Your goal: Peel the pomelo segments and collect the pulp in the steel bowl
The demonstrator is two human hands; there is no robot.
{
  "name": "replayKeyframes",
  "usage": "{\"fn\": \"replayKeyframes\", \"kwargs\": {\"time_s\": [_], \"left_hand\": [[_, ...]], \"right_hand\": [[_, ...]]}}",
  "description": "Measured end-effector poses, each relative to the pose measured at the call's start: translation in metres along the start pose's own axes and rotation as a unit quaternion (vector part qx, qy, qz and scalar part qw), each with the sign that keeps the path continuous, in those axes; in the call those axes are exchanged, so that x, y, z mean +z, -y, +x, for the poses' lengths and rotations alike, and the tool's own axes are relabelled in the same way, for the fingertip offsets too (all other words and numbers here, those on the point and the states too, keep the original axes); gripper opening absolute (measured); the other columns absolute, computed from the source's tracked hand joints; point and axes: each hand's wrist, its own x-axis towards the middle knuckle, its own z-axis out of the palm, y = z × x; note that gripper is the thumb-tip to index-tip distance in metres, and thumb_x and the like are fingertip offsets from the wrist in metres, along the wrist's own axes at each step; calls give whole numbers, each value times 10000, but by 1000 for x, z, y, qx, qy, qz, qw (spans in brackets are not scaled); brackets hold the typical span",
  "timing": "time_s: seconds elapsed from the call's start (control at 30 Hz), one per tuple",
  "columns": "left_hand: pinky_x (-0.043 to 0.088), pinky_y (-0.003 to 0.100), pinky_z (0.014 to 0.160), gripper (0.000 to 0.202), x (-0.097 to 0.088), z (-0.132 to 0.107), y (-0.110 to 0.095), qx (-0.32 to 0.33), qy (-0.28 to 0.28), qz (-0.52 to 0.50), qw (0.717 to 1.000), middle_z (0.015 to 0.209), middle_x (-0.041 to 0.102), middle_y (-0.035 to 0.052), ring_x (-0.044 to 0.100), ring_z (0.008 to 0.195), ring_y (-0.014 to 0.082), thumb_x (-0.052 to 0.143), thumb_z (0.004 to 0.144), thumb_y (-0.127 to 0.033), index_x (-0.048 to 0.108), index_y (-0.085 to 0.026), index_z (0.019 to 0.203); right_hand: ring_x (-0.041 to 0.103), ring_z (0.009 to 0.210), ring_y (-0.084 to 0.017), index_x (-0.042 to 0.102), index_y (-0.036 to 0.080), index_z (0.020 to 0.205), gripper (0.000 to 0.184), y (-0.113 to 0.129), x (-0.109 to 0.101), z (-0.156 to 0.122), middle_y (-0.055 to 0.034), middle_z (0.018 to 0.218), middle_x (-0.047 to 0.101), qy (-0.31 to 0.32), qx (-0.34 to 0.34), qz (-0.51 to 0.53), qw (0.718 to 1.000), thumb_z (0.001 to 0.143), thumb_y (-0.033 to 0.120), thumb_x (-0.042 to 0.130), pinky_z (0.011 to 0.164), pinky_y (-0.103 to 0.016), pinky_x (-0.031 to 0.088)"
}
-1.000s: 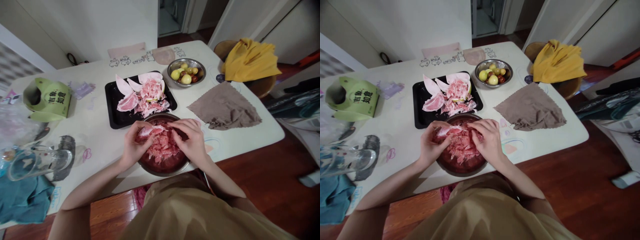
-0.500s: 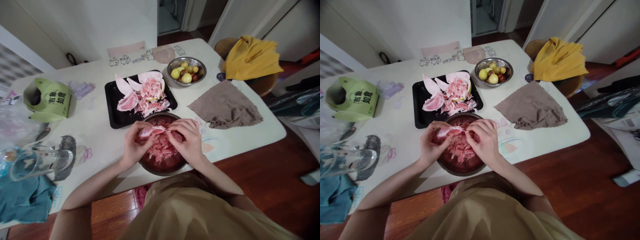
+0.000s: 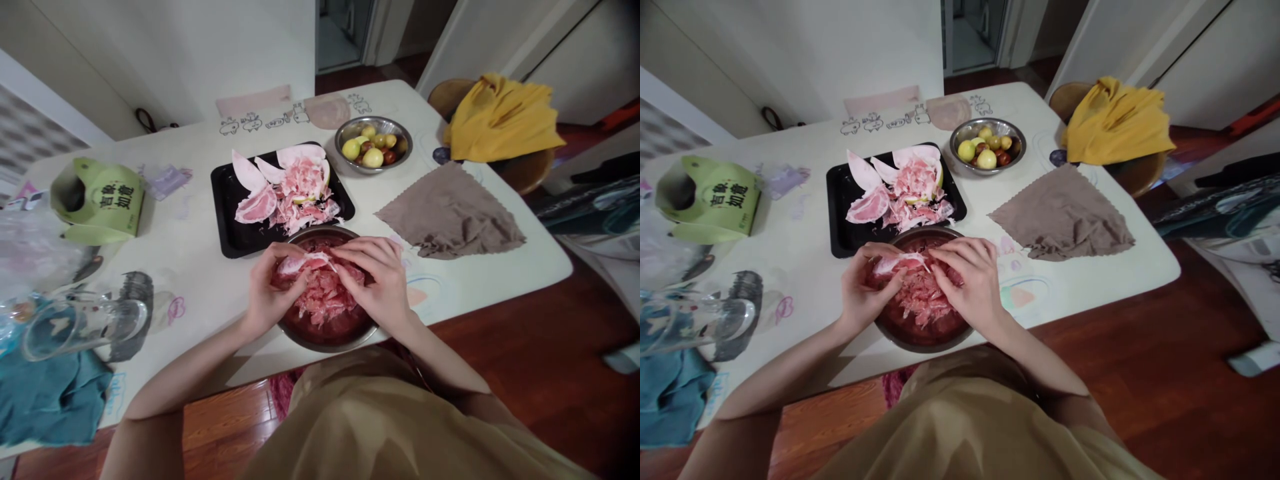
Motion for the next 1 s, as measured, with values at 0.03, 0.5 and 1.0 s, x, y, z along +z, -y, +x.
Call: {"fn": "replayKeyframes", "kwargs": {"time_s": [0.03, 0.5, 1.0], "left_hand": [[542, 343, 888, 231, 0, 0, 0, -2, 2, 0, 1000, 1003, 666, 50, 661, 968, 174, 754, 867, -174, 599, -201, 1037], [540, 344, 884, 248, 1, 0, -1, 24, 17, 14, 999, 998, 676, 52, 664, 966, 182, 760, 842, -112, 624, -197, 1031], [535, 340, 903, 273, 1, -1, -1, 28, 21, 10, 999, 1011, 678, 58, 659, 981, 179, 766, 832, -93, 625, -188, 1046]], "right_hand": [[683, 1040, -224, 741, 292, 1087, 178, 2, 1, 1, -5, 1054, 788, -6, -3, 2, 1000, 935, 220, 682, 978, -462, 435], [707, 989, -223, 707, 303, 975, 149, 4, 5, -1, 22, 978, 793, -76, -52, -73, 993, 900, 174, 715, 996, -471, 430], [701, 1012, -221, 734, 293, 1062, 212, 3, 0, -3, 7, 1013, 794, -56, -26, -32, 998, 925, 143, 672, 996, -472, 433]]}}
